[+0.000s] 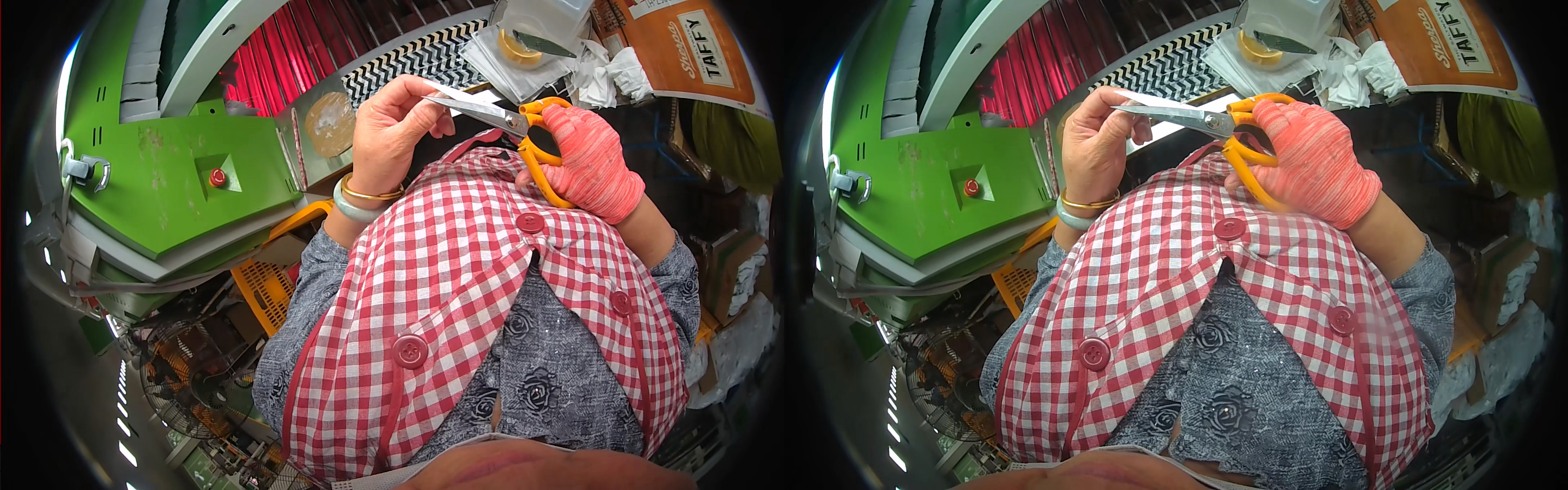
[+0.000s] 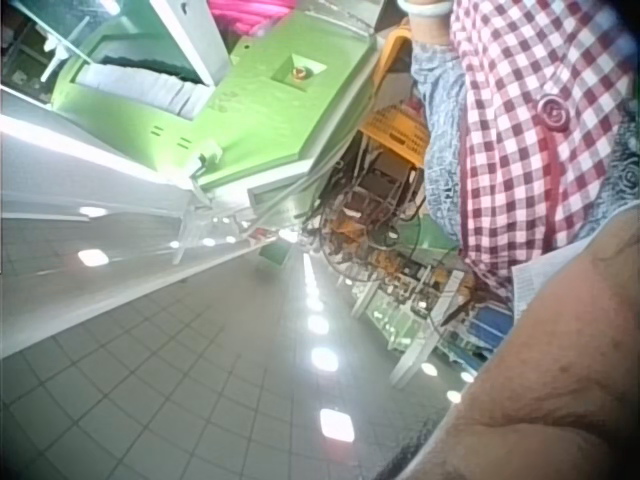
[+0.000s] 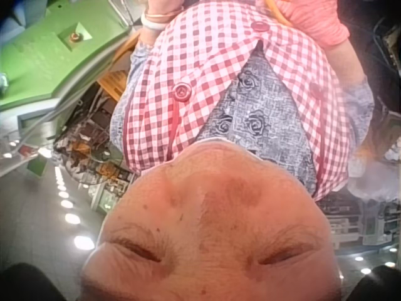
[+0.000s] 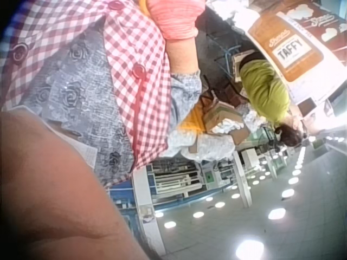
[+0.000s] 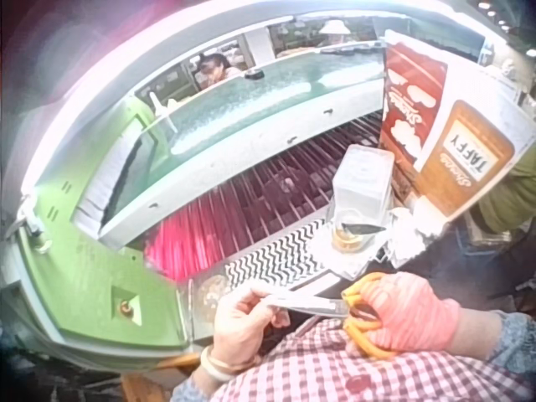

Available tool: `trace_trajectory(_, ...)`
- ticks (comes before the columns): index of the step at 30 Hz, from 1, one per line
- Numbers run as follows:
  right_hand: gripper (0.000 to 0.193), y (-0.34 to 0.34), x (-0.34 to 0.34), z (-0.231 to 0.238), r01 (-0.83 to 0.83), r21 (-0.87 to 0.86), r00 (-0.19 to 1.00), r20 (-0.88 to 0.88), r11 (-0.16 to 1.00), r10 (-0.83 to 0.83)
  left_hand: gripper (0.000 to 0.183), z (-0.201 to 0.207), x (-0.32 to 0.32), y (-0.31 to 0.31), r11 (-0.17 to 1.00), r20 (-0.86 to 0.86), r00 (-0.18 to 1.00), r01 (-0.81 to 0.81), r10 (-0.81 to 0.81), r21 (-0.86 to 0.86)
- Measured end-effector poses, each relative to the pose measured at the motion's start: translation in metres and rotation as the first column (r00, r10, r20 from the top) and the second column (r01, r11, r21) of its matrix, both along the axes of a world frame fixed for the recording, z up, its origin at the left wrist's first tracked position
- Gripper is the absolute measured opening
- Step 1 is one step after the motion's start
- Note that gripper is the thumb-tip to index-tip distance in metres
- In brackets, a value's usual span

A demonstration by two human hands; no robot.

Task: Cutting and trimming small white material components at a factory workstation using scissors, and handling finished boxes.

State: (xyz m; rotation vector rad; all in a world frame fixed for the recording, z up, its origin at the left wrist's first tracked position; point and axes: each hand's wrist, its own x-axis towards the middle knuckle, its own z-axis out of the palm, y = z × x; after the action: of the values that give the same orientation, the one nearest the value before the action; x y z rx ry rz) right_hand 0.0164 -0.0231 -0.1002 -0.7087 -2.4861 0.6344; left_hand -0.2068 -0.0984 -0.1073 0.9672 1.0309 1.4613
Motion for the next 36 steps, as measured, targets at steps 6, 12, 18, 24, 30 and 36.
trace_trajectory(6, 0.035, 0.000, 0.000, 0.002, 0.017, -0.054, 1.000, 0.016, 0.998, -0.016, 0.010, -0.003, 0.000, 0.002, 1.000, 0.015, 1.000, -0.004, 0.004, 0.012)
trace_trajectory(12, 0.037, 0.001, -0.001, 0.004, 0.018, -0.088, 0.999, 0.045, 0.996, -0.014, 0.010, -0.001, 0.000, 0.003, 1.000, 0.001, 1.000, -0.005, 0.005, 0.009)
trace_trajectory(18, 0.037, 0.001, 0.000, 0.003, 0.017, -0.051, 1.000, 0.002, 0.999, -0.017, 0.010, 0.000, 0.001, 0.004, 1.000, 0.021, 1.000, -0.002, 0.001, 0.005)
trace_trajectory(24, 0.036, 0.004, 0.004, -0.002, -0.001, 0.020, 1.000, -0.001, 1.000, 0.001, 0.009, -0.001, 0.004, 0.005, 1.000, 0.040, 0.999, 0.001, 0.000, -0.028)
trace_trajectory(30, 0.042, 0.004, 0.006, -0.001, -0.023, -0.004, 1.000, -0.001, 1.000, 0.023, 0.009, -0.001, 0.009, 0.004, 0.999, 0.048, 0.999, -0.010, 0.012, -0.047)
trace_trajectory(36, 0.047, 0.003, 0.008, -0.008, 0.018, -0.064, 1.000, 0.016, 0.998, -0.017, 0.009, 0.003, 0.013, 0.006, 0.996, 0.005, 1.000, -0.028, 0.028, -0.085)
